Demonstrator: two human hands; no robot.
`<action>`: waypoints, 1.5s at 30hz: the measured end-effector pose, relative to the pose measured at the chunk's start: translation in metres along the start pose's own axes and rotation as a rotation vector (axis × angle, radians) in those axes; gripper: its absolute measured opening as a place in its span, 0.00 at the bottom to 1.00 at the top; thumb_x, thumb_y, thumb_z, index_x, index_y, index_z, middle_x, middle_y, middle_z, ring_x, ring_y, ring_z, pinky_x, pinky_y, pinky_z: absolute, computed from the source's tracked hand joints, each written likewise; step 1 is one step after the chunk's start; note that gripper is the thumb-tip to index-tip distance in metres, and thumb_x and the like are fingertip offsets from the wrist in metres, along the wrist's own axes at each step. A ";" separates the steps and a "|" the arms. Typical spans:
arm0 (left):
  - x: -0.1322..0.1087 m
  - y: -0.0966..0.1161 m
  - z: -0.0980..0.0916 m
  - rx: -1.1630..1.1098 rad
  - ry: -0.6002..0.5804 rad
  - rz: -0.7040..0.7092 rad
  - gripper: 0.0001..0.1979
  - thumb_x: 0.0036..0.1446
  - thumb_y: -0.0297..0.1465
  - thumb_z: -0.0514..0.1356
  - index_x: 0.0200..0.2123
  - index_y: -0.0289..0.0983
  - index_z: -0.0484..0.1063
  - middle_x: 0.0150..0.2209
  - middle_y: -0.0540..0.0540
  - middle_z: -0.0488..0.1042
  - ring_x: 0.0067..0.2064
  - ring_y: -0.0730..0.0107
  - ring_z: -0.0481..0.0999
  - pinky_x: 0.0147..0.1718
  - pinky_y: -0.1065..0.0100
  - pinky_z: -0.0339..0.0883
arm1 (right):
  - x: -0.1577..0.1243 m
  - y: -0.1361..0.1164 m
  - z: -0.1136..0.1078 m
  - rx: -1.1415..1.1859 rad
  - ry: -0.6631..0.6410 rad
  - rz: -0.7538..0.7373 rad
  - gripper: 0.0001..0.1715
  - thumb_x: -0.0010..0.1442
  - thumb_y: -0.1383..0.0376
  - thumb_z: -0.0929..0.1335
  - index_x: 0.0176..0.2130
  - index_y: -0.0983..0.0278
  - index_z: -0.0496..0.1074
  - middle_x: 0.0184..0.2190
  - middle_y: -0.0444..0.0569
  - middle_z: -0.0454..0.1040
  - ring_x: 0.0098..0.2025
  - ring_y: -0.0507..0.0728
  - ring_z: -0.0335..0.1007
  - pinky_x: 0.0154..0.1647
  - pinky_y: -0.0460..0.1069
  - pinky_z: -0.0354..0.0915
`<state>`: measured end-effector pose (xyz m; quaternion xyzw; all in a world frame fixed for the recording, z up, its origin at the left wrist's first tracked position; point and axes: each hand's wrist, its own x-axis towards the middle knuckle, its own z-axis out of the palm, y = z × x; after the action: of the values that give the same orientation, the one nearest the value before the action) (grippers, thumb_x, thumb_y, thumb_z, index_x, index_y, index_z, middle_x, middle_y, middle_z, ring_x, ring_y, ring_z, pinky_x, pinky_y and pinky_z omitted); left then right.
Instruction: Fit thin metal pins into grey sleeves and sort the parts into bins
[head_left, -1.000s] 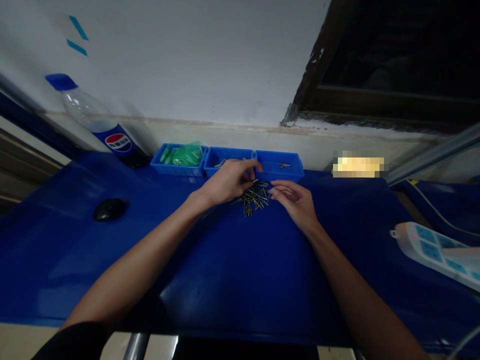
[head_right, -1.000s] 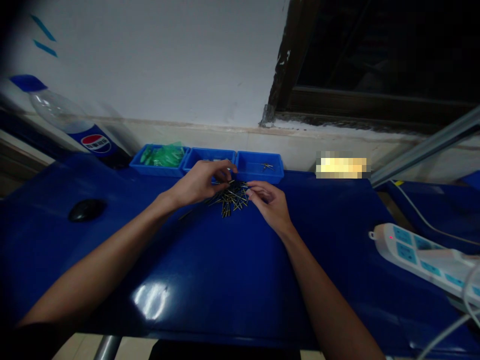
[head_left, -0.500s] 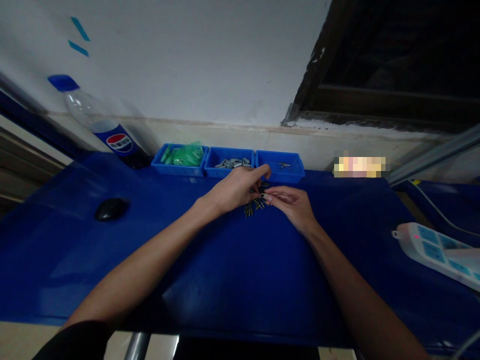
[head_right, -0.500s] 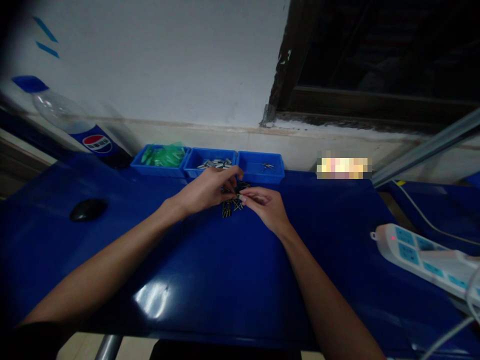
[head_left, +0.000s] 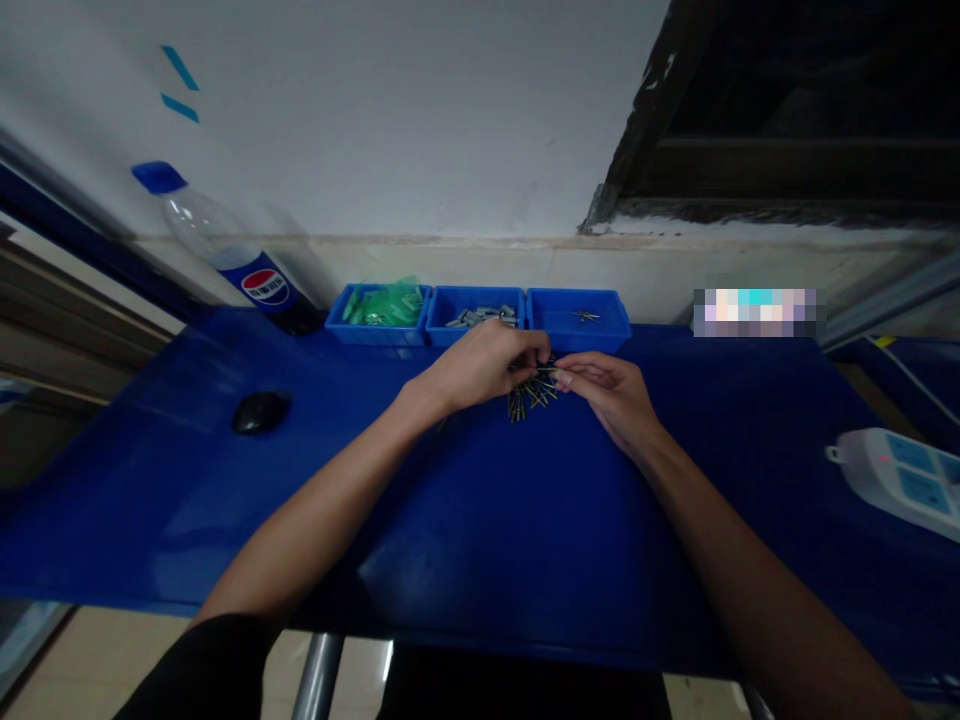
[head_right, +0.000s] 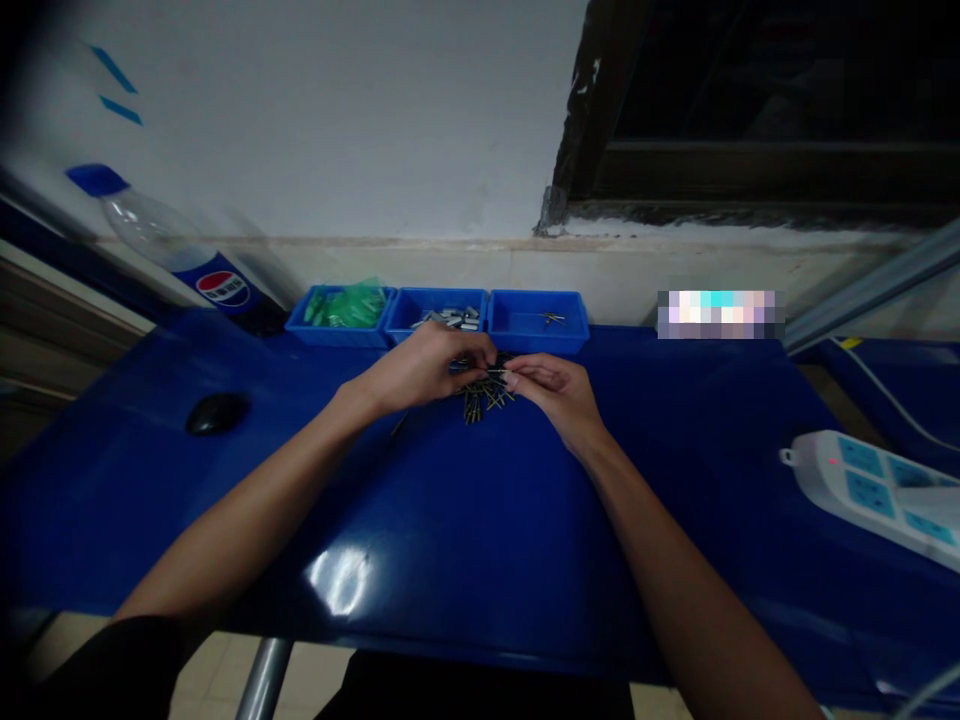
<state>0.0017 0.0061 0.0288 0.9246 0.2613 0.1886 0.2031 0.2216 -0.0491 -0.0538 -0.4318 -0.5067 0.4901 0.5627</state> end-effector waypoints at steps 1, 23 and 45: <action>0.000 0.001 -0.001 0.008 -0.002 -0.004 0.11 0.62 0.20 0.62 0.45 0.36 0.78 0.37 0.47 0.84 0.39 0.66 0.83 0.40 0.67 0.69 | 0.000 0.000 0.000 0.004 0.006 0.002 0.12 0.53 0.60 0.82 0.39 0.58 0.86 0.32 0.47 0.85 0.35 0.57 0.81 0.40 0.53 0.76; -0.020 -0.002 -0.028 0.308 -0.645 -0.617 0.28 0.49 0.17 0.64 0.55 0.35 0.72 0.46 0.37 0.81 0.41 0.56 0.82 0.31 0.68 0.69 | 0.005 -0.011 -0.004 0.048 0.139 -0.036 0.19 0.60 0.61 0.76 0.52 0.52 0.81 0.53 0.49 0.83 0.46 0.61 0.82 0.52 0.61 0.76; 0.002 0.003 0.012 -0.672 0.255 -0.302 0.06 0.55 0.31 0.69 0.32 0.33 0.80 0.35 0.42 0.84 0.36 0.68 0.84 0.40 0.66 0.81 | -0.006 -0.007 0.016 0.150 0.082 0.095 0.16 0.51 0.57 0.83 0.39 0.59 0.84 0.33 0.48 0.86 0.34 0.58 0.83 0.41 0.54 0.77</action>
<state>0.0099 0.0013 0.0208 0.7269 0.3413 0.3448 0.4861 0.2068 -0.0562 -0.0463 -0.4319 -0.4241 0.5346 0.5897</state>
